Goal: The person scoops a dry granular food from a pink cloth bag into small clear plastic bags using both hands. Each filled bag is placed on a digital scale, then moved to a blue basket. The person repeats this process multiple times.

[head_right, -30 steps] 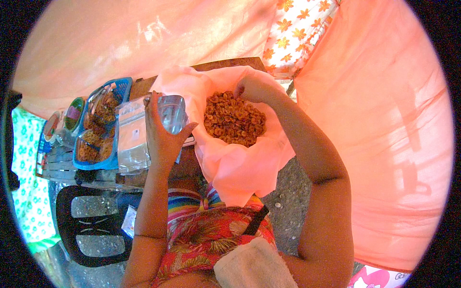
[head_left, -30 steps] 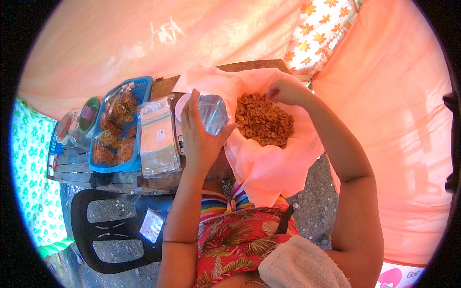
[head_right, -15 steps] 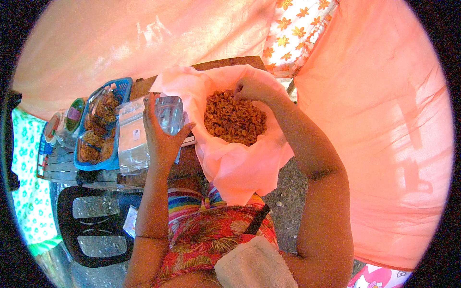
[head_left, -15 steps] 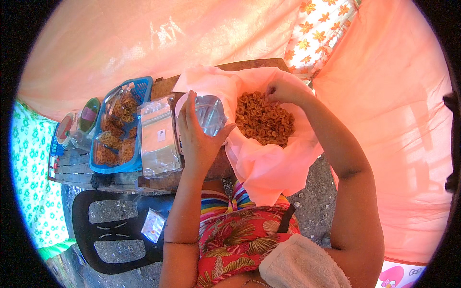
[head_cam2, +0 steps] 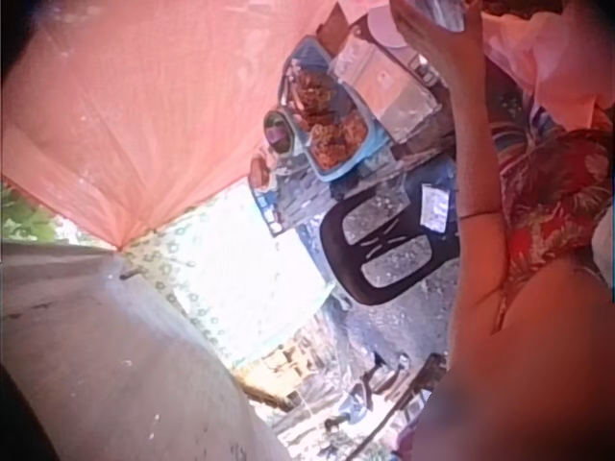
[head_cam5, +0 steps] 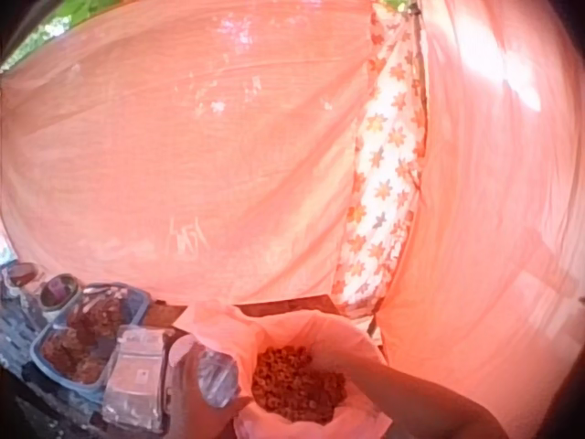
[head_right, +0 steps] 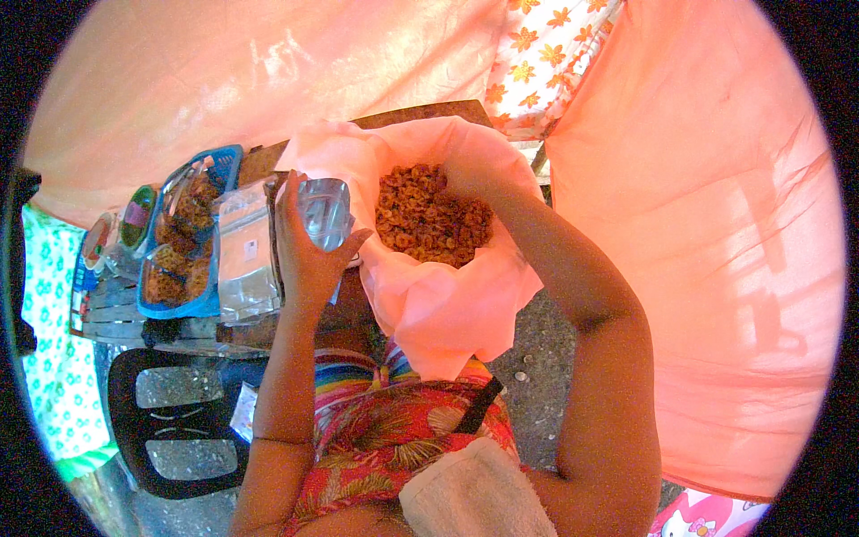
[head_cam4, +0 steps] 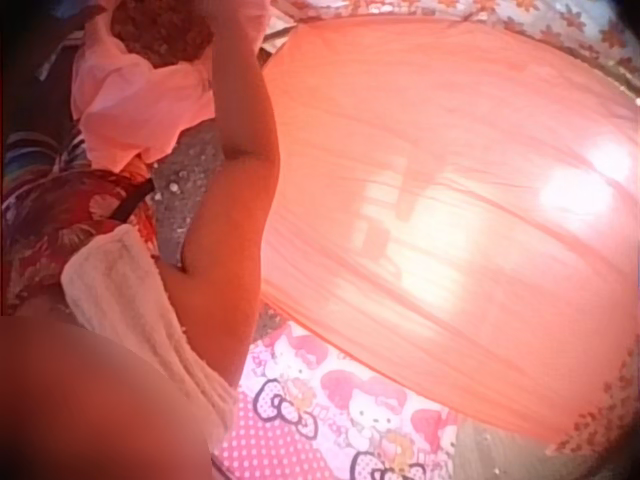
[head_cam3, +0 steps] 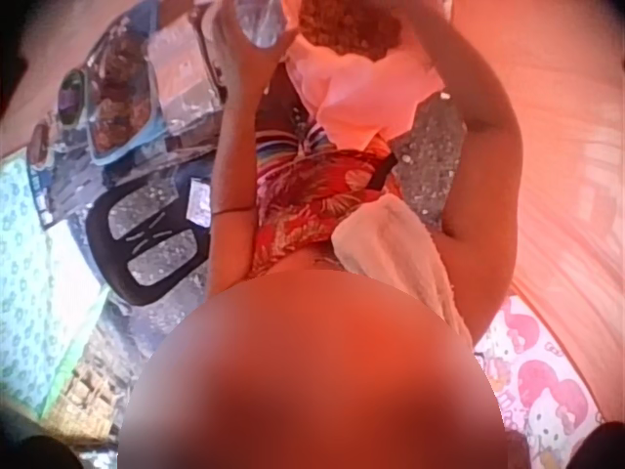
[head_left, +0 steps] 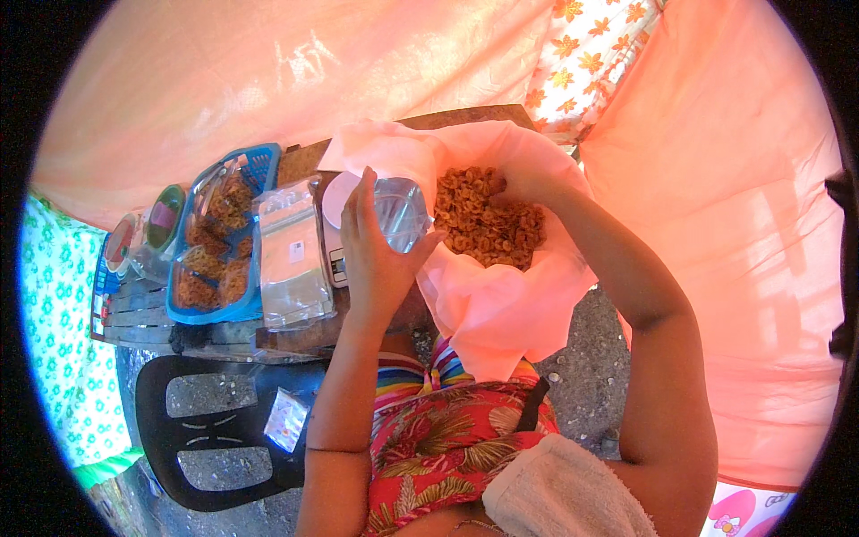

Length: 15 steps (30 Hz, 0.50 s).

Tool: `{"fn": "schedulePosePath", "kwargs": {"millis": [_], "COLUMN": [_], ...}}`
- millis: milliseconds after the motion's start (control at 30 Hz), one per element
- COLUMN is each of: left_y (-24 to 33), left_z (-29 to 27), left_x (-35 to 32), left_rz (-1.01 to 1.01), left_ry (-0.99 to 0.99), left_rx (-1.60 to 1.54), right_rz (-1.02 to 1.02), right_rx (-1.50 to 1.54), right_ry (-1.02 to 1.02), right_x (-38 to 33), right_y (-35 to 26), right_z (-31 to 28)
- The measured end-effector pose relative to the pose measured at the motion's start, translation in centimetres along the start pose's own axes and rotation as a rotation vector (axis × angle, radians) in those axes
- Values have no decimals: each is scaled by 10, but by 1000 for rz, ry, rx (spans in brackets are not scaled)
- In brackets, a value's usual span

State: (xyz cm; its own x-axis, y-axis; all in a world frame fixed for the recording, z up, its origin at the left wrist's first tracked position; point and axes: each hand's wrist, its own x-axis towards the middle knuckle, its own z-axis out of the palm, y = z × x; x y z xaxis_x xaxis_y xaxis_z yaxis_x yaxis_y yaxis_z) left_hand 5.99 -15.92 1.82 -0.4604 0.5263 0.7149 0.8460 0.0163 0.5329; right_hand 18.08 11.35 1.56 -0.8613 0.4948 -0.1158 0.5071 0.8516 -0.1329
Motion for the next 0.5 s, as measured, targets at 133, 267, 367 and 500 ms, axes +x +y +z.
{"fn": "schedulePosePath", "kwargs": {"millis": [133,267,367,500], "left_y": [3,5,6,6], "left_z": [-1,1,8,13], "left_x": [-1,-1,3,7], "left_rz": [-26,-55,-45,-54], "left_ry": [-33,-86,-113,-107], "left_rx": [8,-1,2,3], "right_rz": [-54,41,-39,-298], "right_rx": [-32,366,577,585], "right_ry": [69,-127,-123,-56], "right_x": [-4,-8,-12,-21], "right_y": [-2,-8,-29,-72], "right_z": [-12,-48,-72,-101]}}
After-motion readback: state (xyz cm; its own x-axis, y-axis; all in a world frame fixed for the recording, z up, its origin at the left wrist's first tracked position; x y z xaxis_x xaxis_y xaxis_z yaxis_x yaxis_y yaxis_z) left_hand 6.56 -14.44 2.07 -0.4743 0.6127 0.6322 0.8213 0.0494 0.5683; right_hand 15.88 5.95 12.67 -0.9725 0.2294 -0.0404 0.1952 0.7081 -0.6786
